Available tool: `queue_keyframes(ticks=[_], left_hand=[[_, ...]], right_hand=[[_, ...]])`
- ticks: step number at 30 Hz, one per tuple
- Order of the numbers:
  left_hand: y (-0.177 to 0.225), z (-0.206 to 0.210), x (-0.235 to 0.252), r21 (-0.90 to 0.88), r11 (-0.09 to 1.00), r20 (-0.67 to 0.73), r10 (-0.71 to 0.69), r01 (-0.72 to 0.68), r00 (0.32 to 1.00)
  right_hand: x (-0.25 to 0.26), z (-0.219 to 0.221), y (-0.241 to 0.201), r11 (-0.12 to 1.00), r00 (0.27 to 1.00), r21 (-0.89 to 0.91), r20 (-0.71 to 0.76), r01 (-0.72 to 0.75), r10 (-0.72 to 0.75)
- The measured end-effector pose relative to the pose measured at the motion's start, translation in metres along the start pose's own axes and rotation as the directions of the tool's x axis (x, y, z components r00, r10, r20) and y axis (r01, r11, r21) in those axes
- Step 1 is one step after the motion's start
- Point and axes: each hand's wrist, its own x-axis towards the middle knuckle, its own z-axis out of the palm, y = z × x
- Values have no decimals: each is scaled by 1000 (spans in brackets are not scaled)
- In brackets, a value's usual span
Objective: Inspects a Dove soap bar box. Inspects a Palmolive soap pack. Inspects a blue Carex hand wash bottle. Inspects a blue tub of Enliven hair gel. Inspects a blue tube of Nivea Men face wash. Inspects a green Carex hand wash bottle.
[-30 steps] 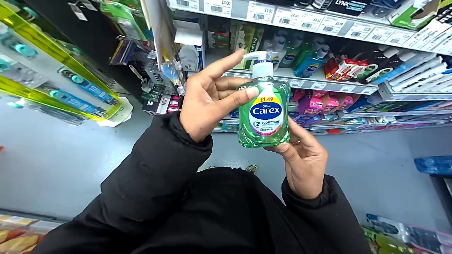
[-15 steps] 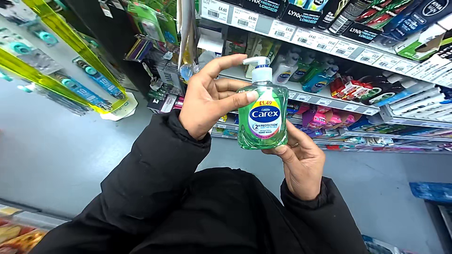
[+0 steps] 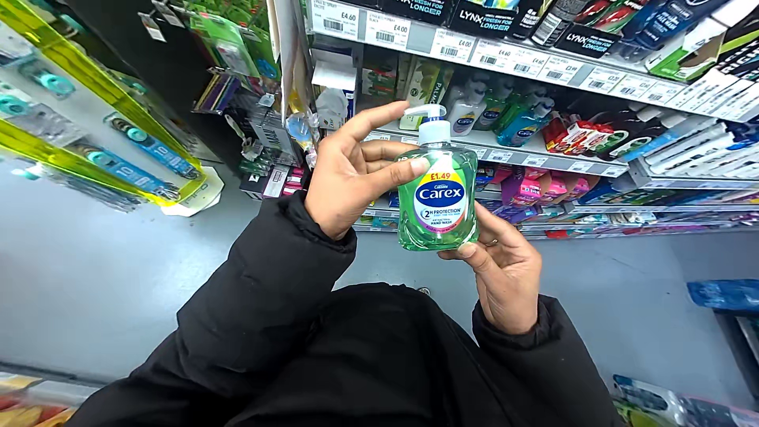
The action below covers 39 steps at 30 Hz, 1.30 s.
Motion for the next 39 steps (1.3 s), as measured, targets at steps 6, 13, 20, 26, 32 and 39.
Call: queue_keyframes(ticks=[6,13,20,26,32,39], left_hand=[[-4,1,0,-6,1000,3,-14,14,1000],[-6,5,-1,-13,1000,-2,-9,9,1000],[-10,13,1,-43,998,-12,-45,44,999],[-16,21,10,-21,998,6,-60,60,998],[-31,46,23,68,993,84,-99,93,992],[-57,73,44,288,952,207,-170,106,964]], right_hand=[[3,-3,4,999,1000,43,2,-2,2],[-1,-8,2,999,999,36,25,-22,21],[-1,-19,10,998,999,59,19,-26,25],[1,-31,13,992,996,85,24,-88,86],[5,-57,24,978,977,8,-32,-210,211],[19,-116,47,972,975,-85,5,-221,222]])
